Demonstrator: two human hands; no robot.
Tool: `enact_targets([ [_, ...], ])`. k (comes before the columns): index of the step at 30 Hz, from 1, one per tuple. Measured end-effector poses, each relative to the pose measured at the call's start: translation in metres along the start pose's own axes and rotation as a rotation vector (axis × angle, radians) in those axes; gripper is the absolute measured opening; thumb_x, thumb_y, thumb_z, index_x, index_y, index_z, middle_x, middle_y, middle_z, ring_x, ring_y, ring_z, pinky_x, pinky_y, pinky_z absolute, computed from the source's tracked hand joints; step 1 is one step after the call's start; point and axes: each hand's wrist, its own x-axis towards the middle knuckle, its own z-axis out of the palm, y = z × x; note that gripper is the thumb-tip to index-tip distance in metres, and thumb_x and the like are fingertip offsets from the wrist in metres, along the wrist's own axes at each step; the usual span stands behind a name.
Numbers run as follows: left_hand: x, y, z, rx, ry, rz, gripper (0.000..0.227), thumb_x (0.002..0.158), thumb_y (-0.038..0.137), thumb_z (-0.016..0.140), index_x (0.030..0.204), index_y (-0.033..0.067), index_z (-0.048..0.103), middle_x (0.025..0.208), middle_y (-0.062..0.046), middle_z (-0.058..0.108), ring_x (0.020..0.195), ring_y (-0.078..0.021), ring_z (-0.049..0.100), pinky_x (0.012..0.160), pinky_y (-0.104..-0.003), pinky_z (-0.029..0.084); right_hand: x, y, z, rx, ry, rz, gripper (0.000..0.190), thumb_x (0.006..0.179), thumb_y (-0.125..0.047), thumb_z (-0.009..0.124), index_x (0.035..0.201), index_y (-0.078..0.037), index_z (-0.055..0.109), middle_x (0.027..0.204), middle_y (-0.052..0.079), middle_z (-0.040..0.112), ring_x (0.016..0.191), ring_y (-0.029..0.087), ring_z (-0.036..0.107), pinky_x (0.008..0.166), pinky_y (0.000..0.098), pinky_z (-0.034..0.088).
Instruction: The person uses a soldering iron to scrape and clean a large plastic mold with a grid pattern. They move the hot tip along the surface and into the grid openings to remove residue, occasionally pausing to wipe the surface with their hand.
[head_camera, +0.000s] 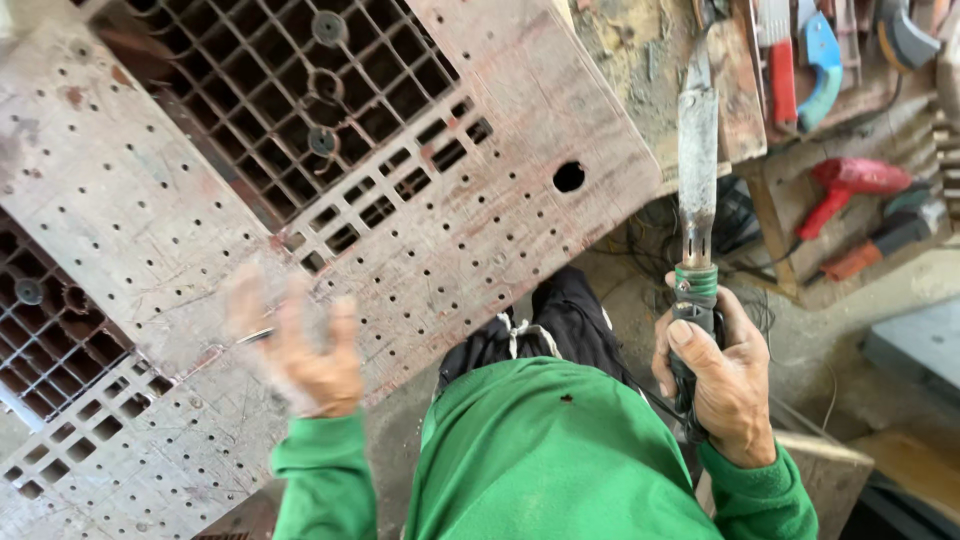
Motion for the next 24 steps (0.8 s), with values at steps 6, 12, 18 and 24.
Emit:
enact_targets([
  [6,0.007,0.099,0.05,-0.137,-0.484,0.127,0.06,0.097,0.042,0.07,0.148,0.0139,0.058,0.165,-0.013,0.036,0.156,-0.0363,0.026,0.126,-0.061,0.024,0.031,-0.017,-0.007,-0.033,-0.069,0.046,0.057,0.091,-0.019,0.071,0.14,0.003,0.053,0.081,0.009,0.06,0.05,0.015,0.054,0.043,0.0263,0.042],
  [12,-0.005,0.139,0.076,0.01,-0.595,-0.035,0.074,0.096,0.062,0.054,0.157,0.0201,0.045,0.17,-0.004,0.027,0.159,-0.0337,0.015,0.124,-0.065,0.009,0.081,-0.039,-0.033,-0.12,-0.193,0.112,0.053,0.092,-0.017,0.069,0.139,0.002,0.053,0.08,0.01,0.06,0.05,0.015,0.054,0.044,0.0273,0.043],
  [18,0.005,0.154,0.104,0.182,-0.504,-0.148,0.079,0.096,0.068,0.046,0.159,0.0213,0.038,0.169,-0.001,0.026,0.158,-0.0313,0.014,0.124,-0.065,0.007,0.141,-0.062,-0.049,-0.363,-0.31,0.194,0.048,0.091,-0.017,0.07,0.131,0.005,0.055,0.08,0.009,0.061,0.052,0.016,0.054,0.045,0.0288,0.044],
  [24,0.011,0.162,0.114,0.193,-0.495,-0.291,0.079,0.096,0.068,0.046,0.16,0.0221,0.037,0.17,0.0,0.025,0.158,-0.0304,0.014,0.125,-0.063,0.008,0.184,-0.071,-0.038,-0.408,-0.459,0.26,0.052,0.089,-0.016,0.071,0.133,0.005,0.055,0.078,0.009,0.06,0.051,0.016,0.056,0.044,0.0291,0.045],
])
